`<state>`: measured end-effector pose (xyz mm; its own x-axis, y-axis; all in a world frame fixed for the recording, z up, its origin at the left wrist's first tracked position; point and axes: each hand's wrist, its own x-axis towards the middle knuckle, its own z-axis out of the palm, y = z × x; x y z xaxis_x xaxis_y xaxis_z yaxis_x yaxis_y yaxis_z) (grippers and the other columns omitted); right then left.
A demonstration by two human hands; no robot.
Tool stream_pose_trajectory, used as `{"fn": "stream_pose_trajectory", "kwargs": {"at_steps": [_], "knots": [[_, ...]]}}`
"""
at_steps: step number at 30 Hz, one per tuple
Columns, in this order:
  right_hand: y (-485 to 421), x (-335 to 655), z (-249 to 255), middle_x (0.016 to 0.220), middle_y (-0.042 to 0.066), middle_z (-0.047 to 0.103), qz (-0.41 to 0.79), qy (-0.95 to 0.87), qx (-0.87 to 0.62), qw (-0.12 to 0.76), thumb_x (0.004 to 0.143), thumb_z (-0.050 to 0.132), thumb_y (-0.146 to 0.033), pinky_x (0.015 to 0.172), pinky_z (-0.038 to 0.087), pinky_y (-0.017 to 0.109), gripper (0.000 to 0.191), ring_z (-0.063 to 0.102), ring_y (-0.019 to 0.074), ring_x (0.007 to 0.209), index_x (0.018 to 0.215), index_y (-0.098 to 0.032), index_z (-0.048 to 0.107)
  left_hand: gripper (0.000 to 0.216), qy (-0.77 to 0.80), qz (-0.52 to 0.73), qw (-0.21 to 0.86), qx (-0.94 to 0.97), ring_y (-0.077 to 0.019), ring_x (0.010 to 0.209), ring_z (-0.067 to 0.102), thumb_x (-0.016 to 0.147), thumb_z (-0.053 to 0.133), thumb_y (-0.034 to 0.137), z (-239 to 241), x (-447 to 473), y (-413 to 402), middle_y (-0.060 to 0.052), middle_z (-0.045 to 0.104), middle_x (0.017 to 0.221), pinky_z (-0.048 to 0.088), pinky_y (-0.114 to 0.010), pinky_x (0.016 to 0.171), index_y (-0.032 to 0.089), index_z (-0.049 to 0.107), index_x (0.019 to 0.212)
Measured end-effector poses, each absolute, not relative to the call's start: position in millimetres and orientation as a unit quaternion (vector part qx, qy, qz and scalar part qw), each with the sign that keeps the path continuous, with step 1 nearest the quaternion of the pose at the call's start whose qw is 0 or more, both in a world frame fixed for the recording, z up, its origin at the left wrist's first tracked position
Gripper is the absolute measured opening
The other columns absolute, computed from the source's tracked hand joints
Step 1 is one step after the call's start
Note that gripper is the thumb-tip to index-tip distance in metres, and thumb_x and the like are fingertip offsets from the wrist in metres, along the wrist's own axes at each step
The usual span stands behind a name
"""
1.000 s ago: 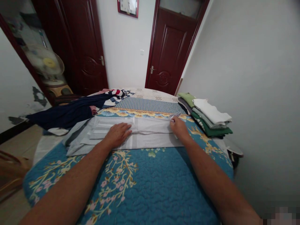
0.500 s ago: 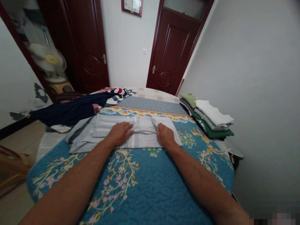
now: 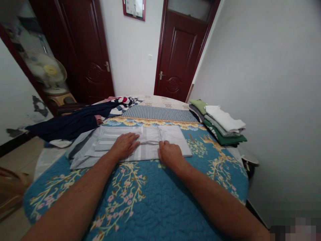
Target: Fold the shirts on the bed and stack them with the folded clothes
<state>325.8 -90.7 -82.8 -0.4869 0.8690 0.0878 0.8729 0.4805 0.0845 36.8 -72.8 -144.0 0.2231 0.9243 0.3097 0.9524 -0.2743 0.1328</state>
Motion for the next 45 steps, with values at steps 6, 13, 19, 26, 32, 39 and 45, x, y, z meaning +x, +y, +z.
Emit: {"fn": "stream_pose_trajectory", "kwargs": {"at_steps": [6, 13, 19, 26, 32, 39, 45], "knots": [[-124, 333, -75, 0.104, 0.009, 0.079, 0.019, -0.896, -0.435, 0.085, 0.111, 0.046, -0.041, 0.083, 0.053, 0.034, 0.033, 0.076, 0.0245, 0.092, 0.109, -0.023, 0.073, 0.051, -0.552, -0.265, 0.063, -0.788, -0.0334, 0.144, 0.06, 0.11, 0.045, 0.049, -132, 47, -75, -0.018, 0.066, 0.153, 0.047, -0.055, 0.124, 0.019, 0.067, 0.144], [-44, 387, -86, 0.16, 0.02, 0.059, -0.041, -0.813, -0.526, 0.247, 0.11, 0.04, -0.025, 0.124, 0.037, 0.041, 0.05, 0.051, 0.0283, 0.15, 0.154, -0.01, 0.059, 0.053, -0.466, -0.265, 0.072, -0.841, -0.0322, 0.161, 0.041, 0.112, 0.046, 0.043, -104, 138, -74, -0.013, 0.049, 0.171, 0.036, -0.057, 0.132, 0.023, 0.054, 0.16], [-16, 409, -132, 0.179, 0.019, 0.032, 0.032, -0.805, -0.585, 0.091, 0.112, 0.04, -0.048, 0.133, 0.022, 0.06, 0.068, 0.026, 0.0354, 0.167, 0.169, -0.01, 0.042, 0.058, -0.482, -0.131, 0.03, -0.866, -0.0351, 0.163, 0.039, 0.112, 0.043, 0.052, -120, 193, -64, -0.013, 0.053, 0.169, 0.03, -0.062, 0.132, 0.023, 0.056, 0.161], [-13, 407, -135, 0.182, 0.017, 0.022, 0.051, -0.803, -0.589, 0.072, 0.112, 0.036, -0.054, 0.134, 0.016, 0.064, 0.074, 0.017, 0.0351, 0.17, 0.173, -0.012, 0.036, 0.06, -0.529, -0.112, 0.024, -0.841, -0.0339, 0.16, 0.044, 0.11, 0.047, 0.051, -130, 191, -74, -0.014, 0.054, 0.168, 0.029, -0.059, 0.133, 0.019, 0.057, 0.16], [9, 399, -137, 0.18, 0.019, 0.027, 0.068, -0.786, -0.607, 0.098, 0.113, 0.029, -0.057, 0.134, 0.016, 0.061, 0.075, 0.021, 0.0333, 0.169, 0.171, -0.01, 0.037, 0.073, -0.549, -0.082, 0.0, -0.832, -0.0364, 0.166, 0.032, 0.109, 0.044, 0.056, -134, 188, -79, -0.014, 0.039, 0.177, 0.027, -0.059, 0.134, 0.016, 0.044, 0.169], [59, 385, -133, 0.18, 0.022, 0.025, 0.073, -0.769, -0.629, 0.088, 0.112, 0.028, -0.059, 0.135, 0.012, 0.058, 0.082, 0.02, 0.033, 0.169, 0.172, -0.003, 0.032, 0.076, -0.541, -0.064, -0.006, -0.839, -0.0365, 0.168, 0.026, 0.11, 0.037, 0.058, -132, 186, -81, -0.016, 0.03, 0.18, 0.023, -0.059, 0.135, 0.013, 0.037, 0.172], [82, 380, -134, 0.178, 0.025, 0.031, 0.057, -0.765, -0.634, 0.099, 0.112, 0.027, -0.059, 0.135, 0.014, 0.059, 0.082, 0.024, 0.0346, 0.167, 0.169, -0.001, 0.037, 0.077, -0.535, -0.08, -0.013, -0.841, -0.0388, 0.167, 0.028, 0.109, 0.038, 0.058, -135, 185, -80, -0.02, 0.031, 0.179, 0.024, -0.062, 0.134, 0.012, 0.04, 0.171]]}}
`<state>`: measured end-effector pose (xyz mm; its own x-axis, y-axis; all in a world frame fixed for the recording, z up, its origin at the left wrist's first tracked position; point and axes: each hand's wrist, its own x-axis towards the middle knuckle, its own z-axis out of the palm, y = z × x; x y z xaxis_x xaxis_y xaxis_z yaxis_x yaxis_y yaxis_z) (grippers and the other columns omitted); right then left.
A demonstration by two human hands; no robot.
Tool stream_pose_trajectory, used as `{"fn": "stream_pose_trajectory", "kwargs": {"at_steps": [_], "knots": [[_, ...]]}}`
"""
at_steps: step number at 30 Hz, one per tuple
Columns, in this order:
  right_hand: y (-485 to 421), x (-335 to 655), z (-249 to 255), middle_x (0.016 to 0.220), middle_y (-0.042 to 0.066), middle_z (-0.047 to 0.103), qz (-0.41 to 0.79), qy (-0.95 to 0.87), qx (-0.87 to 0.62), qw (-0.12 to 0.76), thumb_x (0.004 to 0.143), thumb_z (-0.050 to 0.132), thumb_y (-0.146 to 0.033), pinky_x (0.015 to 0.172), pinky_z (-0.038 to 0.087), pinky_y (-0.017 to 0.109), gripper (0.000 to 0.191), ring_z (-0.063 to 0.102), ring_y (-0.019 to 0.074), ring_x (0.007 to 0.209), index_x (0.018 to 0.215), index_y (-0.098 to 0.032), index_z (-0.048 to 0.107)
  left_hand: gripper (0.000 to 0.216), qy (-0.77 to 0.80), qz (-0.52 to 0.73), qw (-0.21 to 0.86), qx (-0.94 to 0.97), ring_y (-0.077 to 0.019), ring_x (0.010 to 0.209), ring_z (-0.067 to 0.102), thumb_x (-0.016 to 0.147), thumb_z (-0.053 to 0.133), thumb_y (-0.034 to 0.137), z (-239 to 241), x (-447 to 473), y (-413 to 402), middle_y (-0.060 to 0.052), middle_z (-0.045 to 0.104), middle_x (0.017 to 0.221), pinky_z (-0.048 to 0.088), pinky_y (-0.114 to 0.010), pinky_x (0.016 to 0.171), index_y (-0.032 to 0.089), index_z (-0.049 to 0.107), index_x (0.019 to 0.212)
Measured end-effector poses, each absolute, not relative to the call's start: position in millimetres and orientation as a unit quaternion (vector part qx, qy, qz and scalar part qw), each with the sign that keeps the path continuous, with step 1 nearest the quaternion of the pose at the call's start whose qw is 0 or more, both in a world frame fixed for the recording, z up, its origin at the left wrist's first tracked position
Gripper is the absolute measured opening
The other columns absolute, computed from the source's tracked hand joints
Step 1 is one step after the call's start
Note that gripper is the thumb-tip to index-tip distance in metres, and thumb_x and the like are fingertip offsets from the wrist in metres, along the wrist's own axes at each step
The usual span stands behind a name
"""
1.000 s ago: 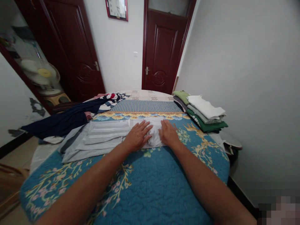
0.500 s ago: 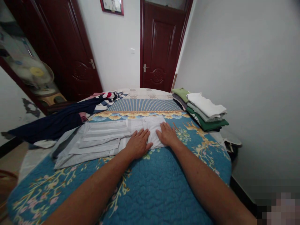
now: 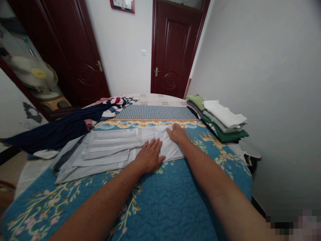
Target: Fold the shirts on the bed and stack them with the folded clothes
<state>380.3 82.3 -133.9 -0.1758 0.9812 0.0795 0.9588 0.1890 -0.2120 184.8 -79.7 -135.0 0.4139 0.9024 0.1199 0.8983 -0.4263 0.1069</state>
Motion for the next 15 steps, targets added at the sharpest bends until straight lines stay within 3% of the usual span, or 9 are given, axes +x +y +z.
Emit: {"fn": "stream_pose_trajectory", "kwargs": {"at_steps": [5, 8, 15], "knots": [[73, 380, -136, 0.17, 0.027, 0.044, -0.003, -0.752, -0.636, 0.174, 0.114, 0.025, -0.056, 0.133, 0.02, 0.056, 0.076, 0.037, 0.035, 0.161, 0.162, -0.002, 0.047, 0.075, 0.53, 0.096, 0.01, 0.843, -0.0387, 0.166, 0.031, 0.109, 0.038, 0.058, -138, 184, -78, -0.02, 0.035, 0.178, 0.024, -0.062, 0.133, 0.015, 0.041, 0.17], [62, 381, -136, 0.17, 0.027, 0.044, -0.04, -0.751, -0.627, 0.202, 0.115, 0.026, -0.053, 0.133, 0.019, 0.054, 0.072, 0.039, 0.0335, 0.16, 0.164, -0.004, 0.045, 0.076, 0.534, 0.086, 0.016, 0.841, -0.0389, 0.166, 0.031, 0.109, 0.038, 0.057, -135, 184, -78, -0.02, 0.035, 0.178, 0.024, -0.061, 0.133, 0.013, 0.041, 0.17], [32, 398, -140, 0.174, 0.024, 0.039, -0.008, -0.772, -0.618, 0.149, 0.115, 0.03, -0.055, 0.133, 0.019, 0.056, 0.07, 0.034, 0.0314, 0.163, 0.166, -0.008, 0.043, 0.077, 0.539, 0.075, 0.022, 0.839, -0.0391, 0.167, 0.029, 0.109, 0.039, 0.056, -131, 187, -79, -0.021, 0.033, 0.178, 0.023, -0.06, 0.134, 0.01, 0.039, 0.17]]}}
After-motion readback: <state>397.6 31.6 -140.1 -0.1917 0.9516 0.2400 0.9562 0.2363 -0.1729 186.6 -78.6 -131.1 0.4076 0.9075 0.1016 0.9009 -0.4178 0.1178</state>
